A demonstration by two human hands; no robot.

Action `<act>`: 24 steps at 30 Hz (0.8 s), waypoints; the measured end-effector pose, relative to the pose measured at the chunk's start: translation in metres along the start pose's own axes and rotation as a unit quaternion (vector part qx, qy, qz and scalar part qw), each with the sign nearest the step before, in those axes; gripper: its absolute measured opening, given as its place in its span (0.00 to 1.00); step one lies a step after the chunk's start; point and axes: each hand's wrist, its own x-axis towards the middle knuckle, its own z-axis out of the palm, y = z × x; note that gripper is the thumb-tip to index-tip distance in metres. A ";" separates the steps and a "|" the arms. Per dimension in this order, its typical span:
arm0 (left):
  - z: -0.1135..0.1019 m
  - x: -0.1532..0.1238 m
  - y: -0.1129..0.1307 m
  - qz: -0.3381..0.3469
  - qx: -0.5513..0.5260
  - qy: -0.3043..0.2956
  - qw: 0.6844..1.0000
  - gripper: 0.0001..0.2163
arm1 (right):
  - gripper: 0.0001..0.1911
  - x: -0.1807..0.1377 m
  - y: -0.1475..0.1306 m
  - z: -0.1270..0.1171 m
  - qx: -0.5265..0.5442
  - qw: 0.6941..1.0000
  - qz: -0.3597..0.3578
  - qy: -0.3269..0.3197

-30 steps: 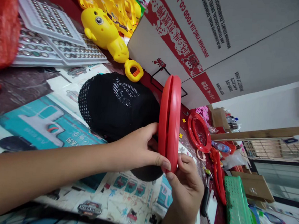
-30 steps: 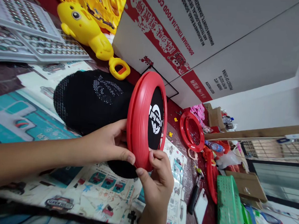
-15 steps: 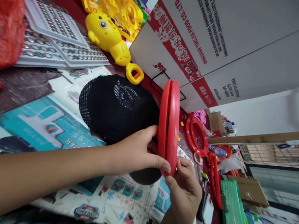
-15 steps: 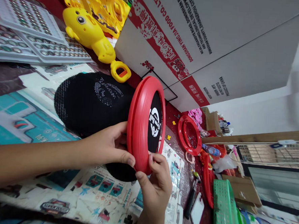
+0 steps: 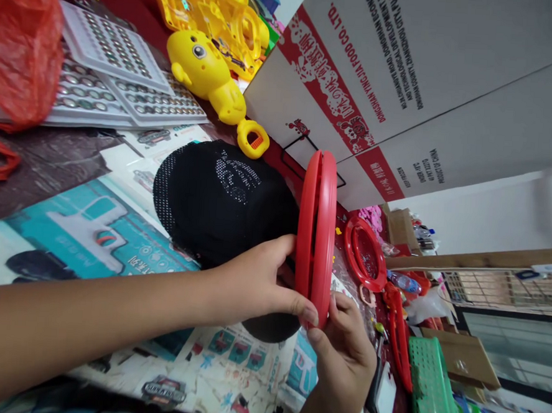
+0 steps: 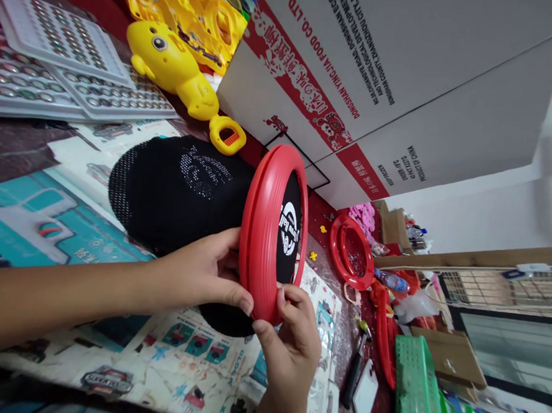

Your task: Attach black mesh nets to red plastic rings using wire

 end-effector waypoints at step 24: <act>-0.001 0.000 -0.007 -0.007 -0.026 -0.010 1.000 0.25 | 0.12 0.006 -0.009 -0.005 -0.012 0.999 0.007 -0.030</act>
